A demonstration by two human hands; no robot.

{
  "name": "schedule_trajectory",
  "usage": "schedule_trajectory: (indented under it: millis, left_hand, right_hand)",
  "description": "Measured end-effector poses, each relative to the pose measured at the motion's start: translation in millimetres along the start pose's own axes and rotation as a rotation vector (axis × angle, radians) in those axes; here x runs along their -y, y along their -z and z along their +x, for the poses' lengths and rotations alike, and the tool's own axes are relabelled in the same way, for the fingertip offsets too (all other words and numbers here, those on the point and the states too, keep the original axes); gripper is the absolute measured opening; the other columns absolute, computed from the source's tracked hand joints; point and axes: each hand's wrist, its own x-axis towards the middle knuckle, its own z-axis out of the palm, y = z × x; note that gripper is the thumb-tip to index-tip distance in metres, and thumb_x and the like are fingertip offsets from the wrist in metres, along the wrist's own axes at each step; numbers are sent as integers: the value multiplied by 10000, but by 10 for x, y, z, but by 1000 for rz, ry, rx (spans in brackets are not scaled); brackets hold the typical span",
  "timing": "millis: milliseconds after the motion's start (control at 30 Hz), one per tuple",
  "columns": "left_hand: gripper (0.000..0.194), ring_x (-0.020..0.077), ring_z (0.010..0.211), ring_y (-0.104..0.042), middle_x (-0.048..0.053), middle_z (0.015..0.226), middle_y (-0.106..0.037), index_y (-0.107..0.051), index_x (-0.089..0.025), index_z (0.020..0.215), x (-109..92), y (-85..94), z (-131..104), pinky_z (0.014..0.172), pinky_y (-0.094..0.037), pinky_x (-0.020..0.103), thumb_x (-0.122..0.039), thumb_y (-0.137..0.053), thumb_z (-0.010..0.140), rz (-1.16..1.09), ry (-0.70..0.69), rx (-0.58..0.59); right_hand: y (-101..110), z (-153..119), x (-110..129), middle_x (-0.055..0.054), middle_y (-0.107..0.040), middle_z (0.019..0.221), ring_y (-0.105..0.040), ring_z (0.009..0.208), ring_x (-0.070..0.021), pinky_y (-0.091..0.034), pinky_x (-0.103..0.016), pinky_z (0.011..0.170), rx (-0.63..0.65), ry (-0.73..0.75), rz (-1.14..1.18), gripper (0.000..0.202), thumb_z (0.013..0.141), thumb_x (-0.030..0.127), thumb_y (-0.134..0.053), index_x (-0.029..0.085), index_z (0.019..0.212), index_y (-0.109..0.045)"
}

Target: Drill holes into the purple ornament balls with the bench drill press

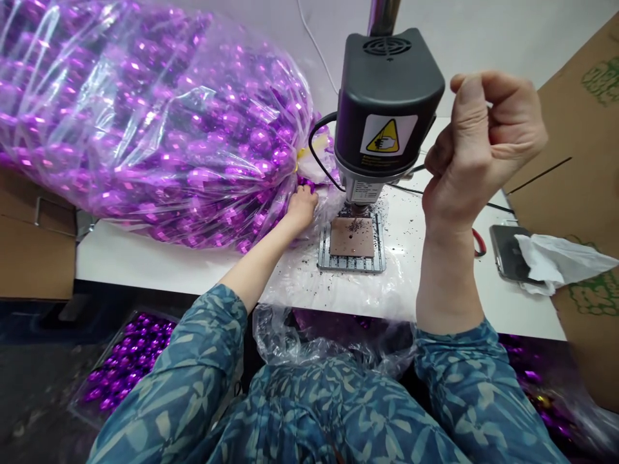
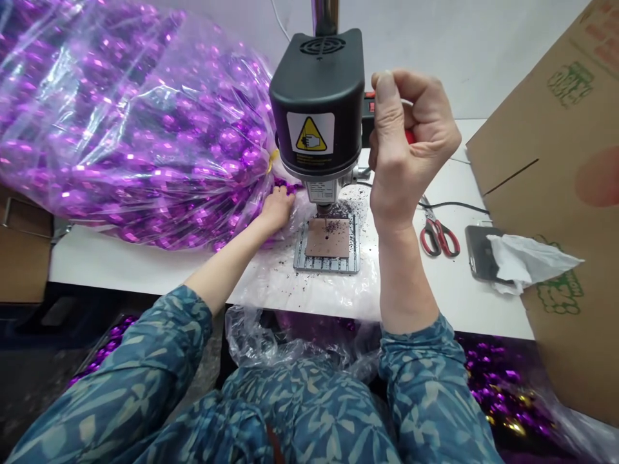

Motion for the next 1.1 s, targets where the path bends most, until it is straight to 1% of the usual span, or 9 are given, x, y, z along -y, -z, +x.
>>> schedule_trajectory:
  millis: [267,367,467,600,700,833,900,967,1100]
  left_hand:
    - [411,328,1233,-648,145,1325,-646,-648,-200,1274,131,42,-182,1112,-529,457,-18,-608,908,-132,-146,-168]
    - [499,364,1347,-610,218,1540,-539,-545,-156,1477,84,90,-269,1110,-541,477,-109,-624,987,90,-81,-46]
    - [495,410,1416,-567,272,1518,-565,-534,-110,1502,1,85,-233,1115,-544,515,-106,-588,1010,245,1,75]
    - [465,420,1406,-570,263,1507,-569,-620,-145,1372,-69,23,-85,1103,-534,525,-4,-581,931,219,65,35]
    - [485,380,1254,-665,199,1428,-591,-628,-184,1294,-69,39,-108,1045,-557,485,-33,-731,845,-38,54,-136]
    - [387,273,1125,-702,103,1204,-682,-634,-206,1187,-58,148,-476,991,-585,414,-211,-827,852,-589,-54,-348]
    - [390,227,1035,-730,70,1135,-719,-623,-228,1238,-77,163,-739,942,-603,394,-362,-804,919,-906,-73,-260]
    - [462,203,956,-752,66,1094,-753,-625,-227,1261,-109,115,-973,891,-619,383,-528,-782,948,-1169,-22,-70]
    - [587,194,992,-767,82,1151,-802,-702,-210,1215,-152,-120,-1189,944,-622,372,-654,-853,862,-1368,42,132]
  right_hand:
    - [14,3,-11,44,-629,735,-353,430,16,-265,-229,432,21,7,16,520,751,657,-790,150,848,-725]
    - [44,11,-39,49,-591,735,-362,453,13,-283,-219,454,60,7,-21,533,789,680,-752,155,878,-726]
    - [73,20,-74,37,-583,756,-372,491,-6,-328,-239,472,79,11,-49,530,803,706,-734,183,891,-730]
    - [91,24,-99,30,-592,761,-373,509,-13,-359,-242,487,87,-11,-84,558,814,743,-722,193,907,-732]
    - [93,25,-100,44,-546,690,-362,495,-5,-323,-221,485,93,-21,-87,643,787,797,-716,165,903,-716]
    - [85,26,-89,51,-534,643,-362,483,-1,-332,-209,484,88,-14,-91,665,746,826,-729,177,888,-716]
    - [71,21,-76,55,-556,645,-345,446,5,-293,-213,442,67,3,-72,617,748,792,-751,188,871,-719]
    - [52,14,-58,56,-575,661,-336,418,9,-237,-224,400,44,12,-34,567,745,745,-773,191,852,-719]
    - [26,-1,-39,49,-583,704,-367,411,17,-210,-219,382,28,31,7,539,749,685,-776,158,844,-712]
